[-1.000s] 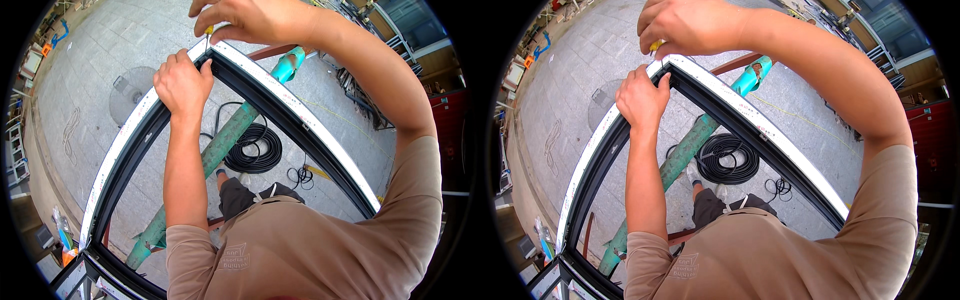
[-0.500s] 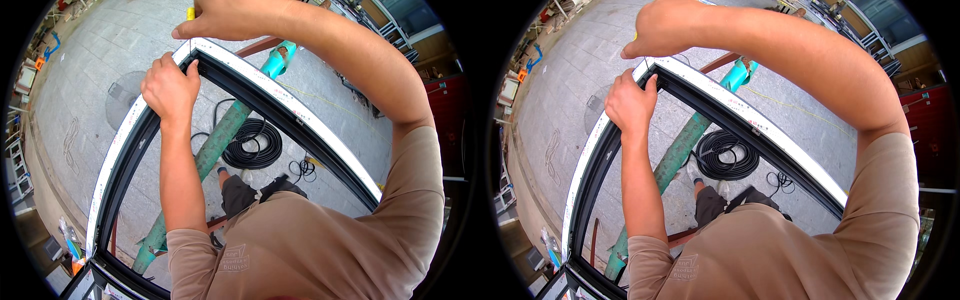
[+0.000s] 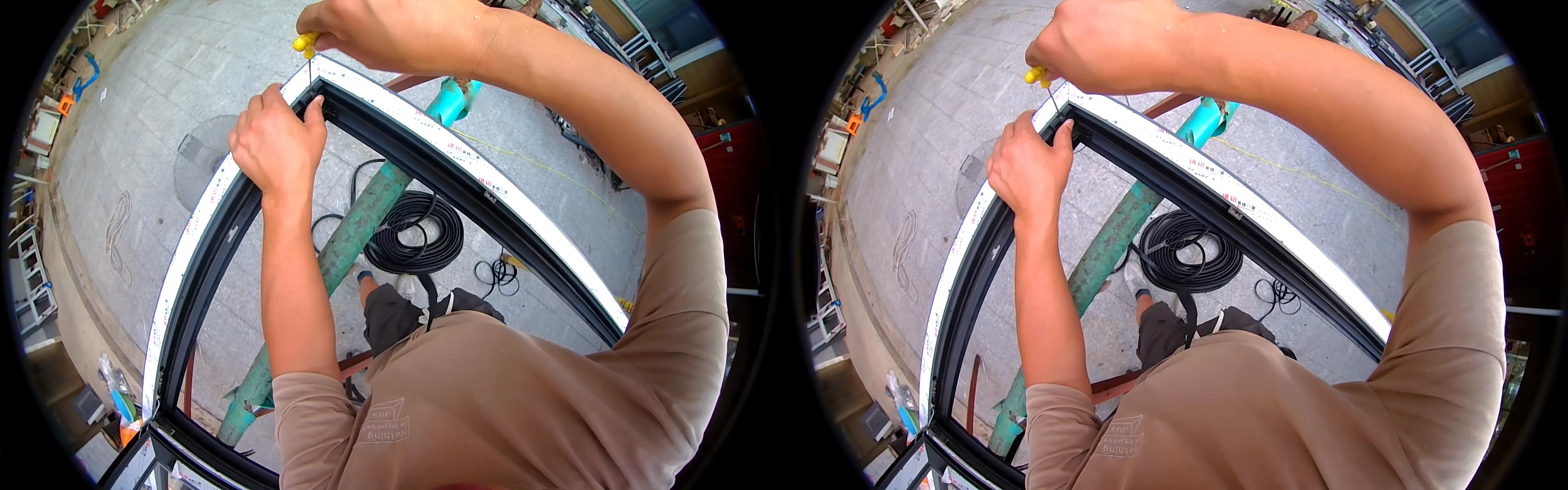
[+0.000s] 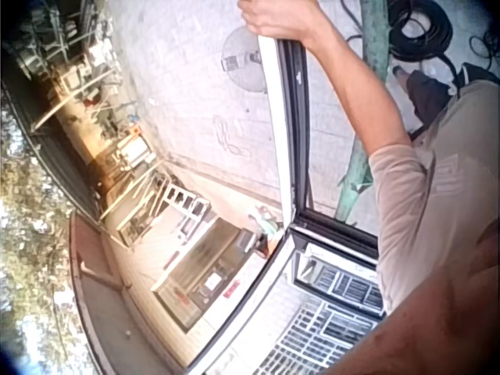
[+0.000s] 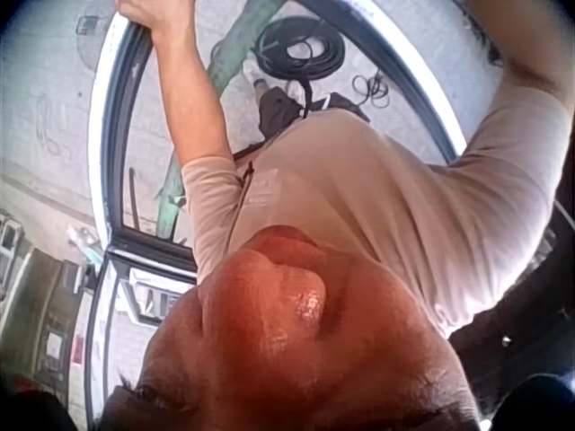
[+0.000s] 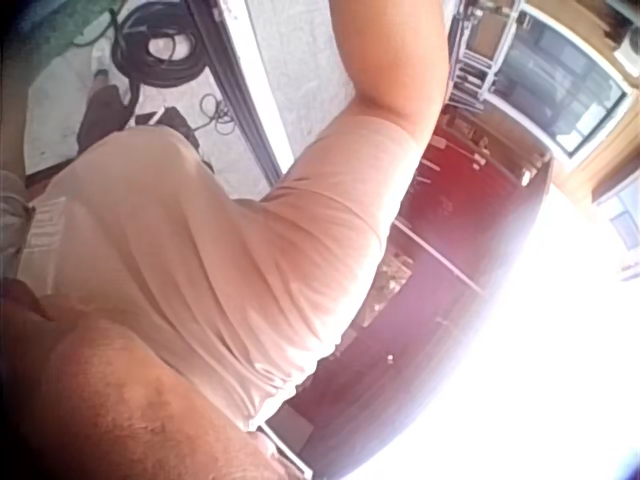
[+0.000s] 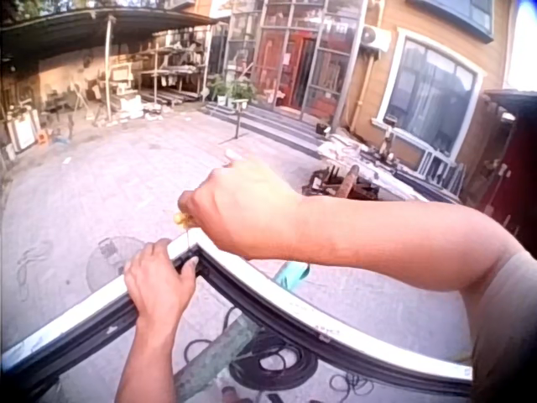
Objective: The person installs a rubber seal into the frame of a window using a small yellow tool to press the gasket into the channel.
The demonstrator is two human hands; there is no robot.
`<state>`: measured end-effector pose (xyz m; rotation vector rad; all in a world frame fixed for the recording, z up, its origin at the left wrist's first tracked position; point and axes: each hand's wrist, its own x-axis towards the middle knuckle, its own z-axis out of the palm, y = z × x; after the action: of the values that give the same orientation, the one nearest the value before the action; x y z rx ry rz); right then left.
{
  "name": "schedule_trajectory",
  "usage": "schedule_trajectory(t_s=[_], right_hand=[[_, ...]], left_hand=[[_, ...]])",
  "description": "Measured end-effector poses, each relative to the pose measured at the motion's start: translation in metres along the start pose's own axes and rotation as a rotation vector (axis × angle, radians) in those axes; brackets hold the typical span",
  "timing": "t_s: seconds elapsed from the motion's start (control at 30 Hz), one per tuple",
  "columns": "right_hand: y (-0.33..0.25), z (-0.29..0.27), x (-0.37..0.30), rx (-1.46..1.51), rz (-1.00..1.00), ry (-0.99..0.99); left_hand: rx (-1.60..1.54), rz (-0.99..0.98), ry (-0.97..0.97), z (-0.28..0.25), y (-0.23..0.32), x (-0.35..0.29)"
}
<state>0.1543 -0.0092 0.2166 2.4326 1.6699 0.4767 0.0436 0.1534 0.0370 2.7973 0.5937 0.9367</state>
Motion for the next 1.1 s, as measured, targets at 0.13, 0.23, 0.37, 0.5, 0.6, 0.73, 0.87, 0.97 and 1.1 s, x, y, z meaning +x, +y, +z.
schedule_trajectory(t_s=[0.13,0.23,0.37,0.5,0.6,0.73,0.87,0.97,1.1], right_hand=[[-0.017,-0.003,-0.002,0.24,0.101,0.122],[-0.018,-0.003,-0.002,0.281,0.104,0.142],[-0.015,0.01,0.001,0.357,0.047,0.222],[0.0,0.014,0.005,0.322,-0.071,0.187],[0.017,0.004,0.008,0.376,-0.241,0.153],[0.026,-0.002,0.011,0.208,-0.478,0.117],[0.022,0.006,0.007,0.253,-0.55,0.187],[0.016,0.011,0.005,0.407,-0.478,0.216],[-0.001,0.011,0.006,0.603,-0.172,0.143]], left_hand=[[-0.014,0.046,0.095,0.001,0.001,-0.001],[-0.02,0.055,0.108,0.002,-0.001,-0.001],[-0.02,0.049,0.104,0.003,-0.001,-0.002],[-0.003,0.044,0.101,0.004,-0.001,-0.001],[-0.001,0.055,0.11,0.005,-0.002,-0.001],[-0.001,0.067,0.126,0.004,-0.002,-0.001],[-0.008,0.058,0.11,0.004,-0.002,-0.001],[-0.018,0.053,0.107,0.005,-0.002,0.0],[-0.009,0.051,0.109,0.006,-0.002,-0.001]])
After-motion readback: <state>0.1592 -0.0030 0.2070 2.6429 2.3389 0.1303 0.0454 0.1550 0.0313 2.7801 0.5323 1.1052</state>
